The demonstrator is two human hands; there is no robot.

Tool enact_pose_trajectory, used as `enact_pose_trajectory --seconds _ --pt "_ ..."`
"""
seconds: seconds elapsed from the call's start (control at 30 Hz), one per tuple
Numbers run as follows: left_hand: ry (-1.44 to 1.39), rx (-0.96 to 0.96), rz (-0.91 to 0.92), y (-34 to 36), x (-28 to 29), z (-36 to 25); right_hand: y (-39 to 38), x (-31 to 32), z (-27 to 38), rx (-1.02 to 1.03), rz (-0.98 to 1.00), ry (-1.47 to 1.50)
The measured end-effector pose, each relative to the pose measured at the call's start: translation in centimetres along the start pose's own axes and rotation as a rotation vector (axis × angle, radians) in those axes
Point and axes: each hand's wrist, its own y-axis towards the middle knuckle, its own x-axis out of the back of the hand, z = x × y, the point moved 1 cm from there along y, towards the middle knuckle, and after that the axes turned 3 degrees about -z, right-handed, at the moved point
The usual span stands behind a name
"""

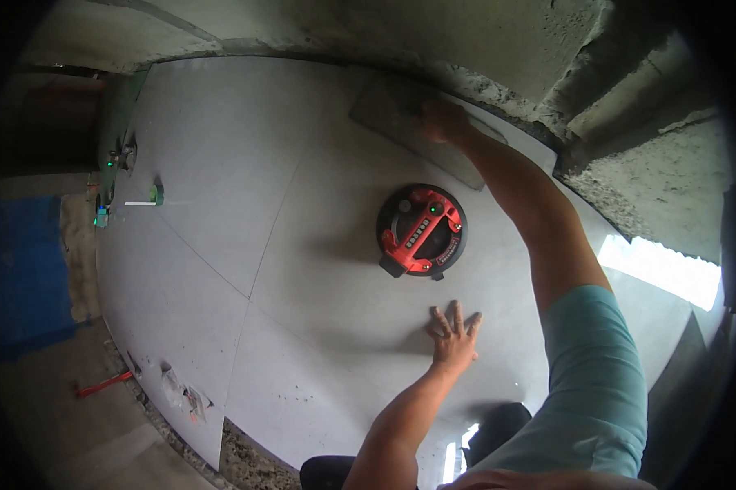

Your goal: Laying floor tiles and adjusting them using a grout float and spacers.

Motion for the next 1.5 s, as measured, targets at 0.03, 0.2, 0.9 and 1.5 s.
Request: enact_pose_trajectory --seconds 0.03,0.2,0.9,1.5 --pt "-0.032 0.013 -0.022 0.1 -0.2 -0.1 0.6 -0.4 -0.3 0.002 -0.007 0.0" --pt "-0.021 0.058 -0.003 -0.7 0.3 0.9 0.8 -2.2 0.2 -0.031 -0.03 0.001" --pt "0.15 -0.133 -0.079 -1.6 -0.1 3.2 -42.9 -7.0 -16.4 -0.467 -0.092 0.011" --pt "-0.209 0.64 -0.903 -6.6 -1.3 45.9 -48.9 -15.1 11.4 -0.101 0.198 0.096"
